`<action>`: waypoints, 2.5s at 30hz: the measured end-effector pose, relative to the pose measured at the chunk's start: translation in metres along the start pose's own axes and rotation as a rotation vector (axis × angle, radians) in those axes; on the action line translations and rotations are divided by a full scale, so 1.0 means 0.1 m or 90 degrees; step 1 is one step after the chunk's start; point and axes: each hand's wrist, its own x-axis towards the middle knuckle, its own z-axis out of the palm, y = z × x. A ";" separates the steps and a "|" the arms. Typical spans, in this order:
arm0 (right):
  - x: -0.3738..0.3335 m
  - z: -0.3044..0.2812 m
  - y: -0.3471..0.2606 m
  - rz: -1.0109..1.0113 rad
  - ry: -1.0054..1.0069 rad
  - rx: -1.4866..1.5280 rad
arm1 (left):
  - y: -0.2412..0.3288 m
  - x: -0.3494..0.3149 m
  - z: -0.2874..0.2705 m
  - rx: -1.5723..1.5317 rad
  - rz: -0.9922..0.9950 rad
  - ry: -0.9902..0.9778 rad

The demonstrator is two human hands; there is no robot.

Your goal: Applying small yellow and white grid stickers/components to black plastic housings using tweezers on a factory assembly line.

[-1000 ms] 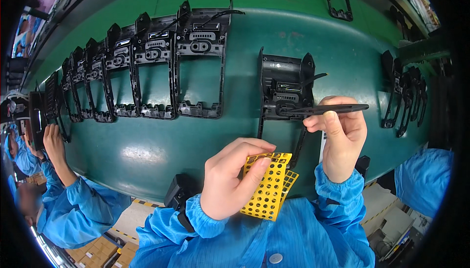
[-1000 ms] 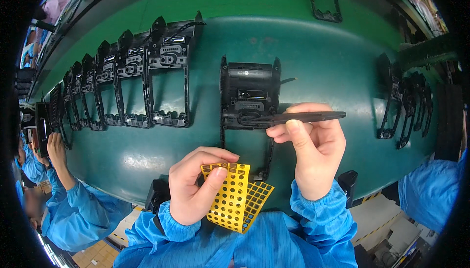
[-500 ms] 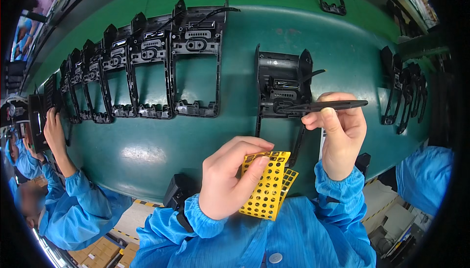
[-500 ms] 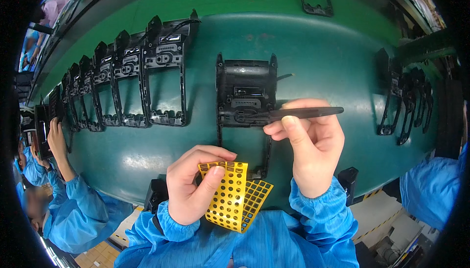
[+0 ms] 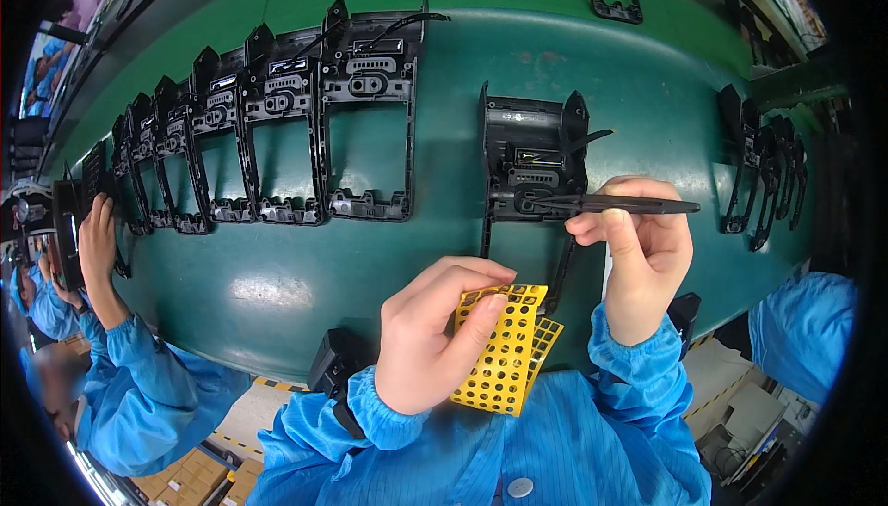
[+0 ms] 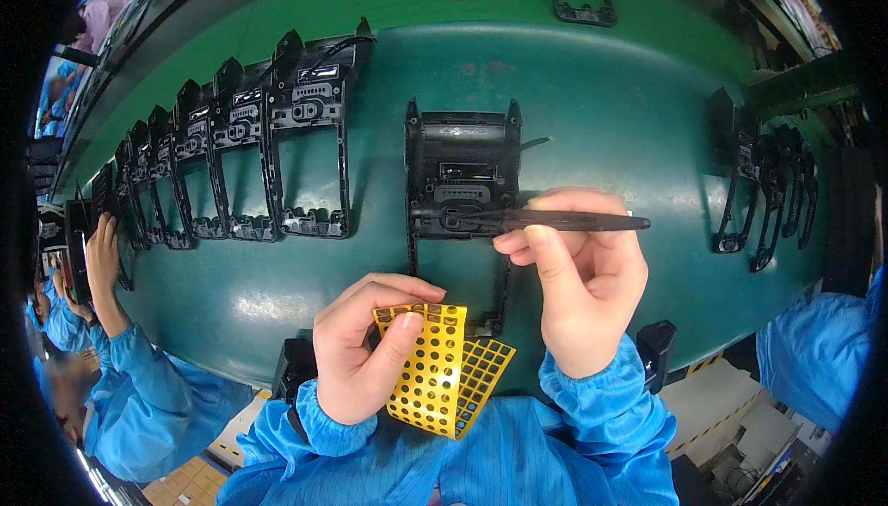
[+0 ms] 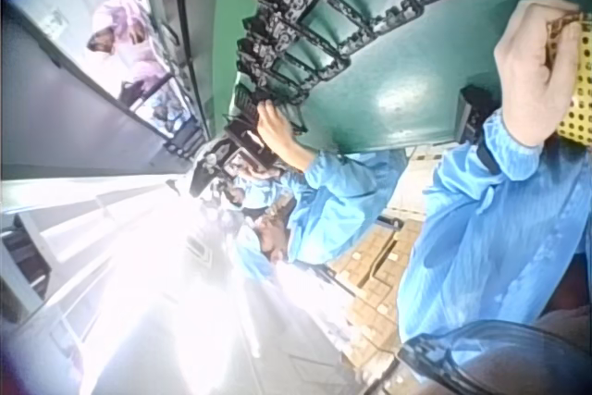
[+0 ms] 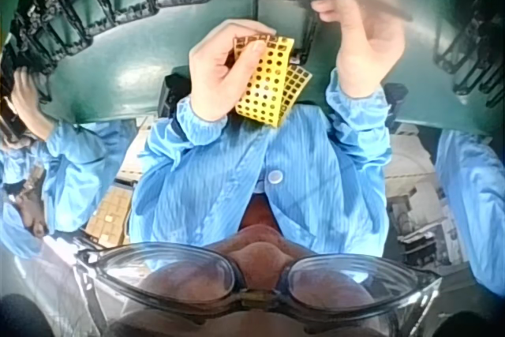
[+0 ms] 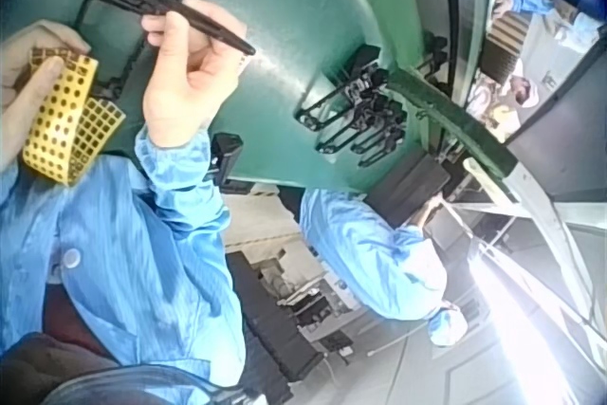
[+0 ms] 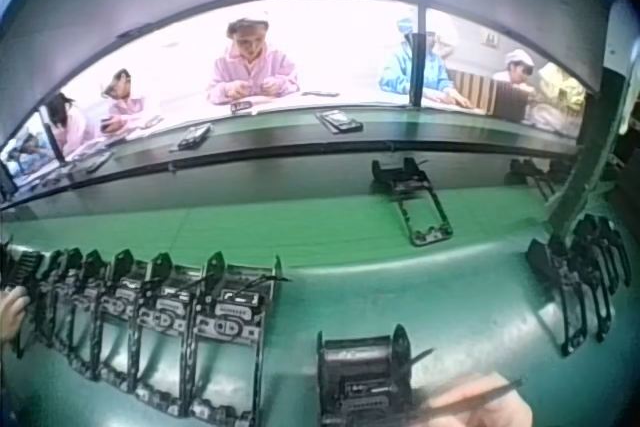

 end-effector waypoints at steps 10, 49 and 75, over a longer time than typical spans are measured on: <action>-0.10 0.04 0.03 -0.334 -0.067 -0.304 | 0.01 0.00 -0.01 0.005 -0.003 0.002; 0.86 0.45 0.00 0.228 -0.356 -0.311 | -0.23 -0.07 -0.56 -0.122 0.050 0.388; 2.69 -0.90 0.56 -0.175 0.050 -0.755 | 0.15 -0.01 0.29 -0.403 -0.080 0.204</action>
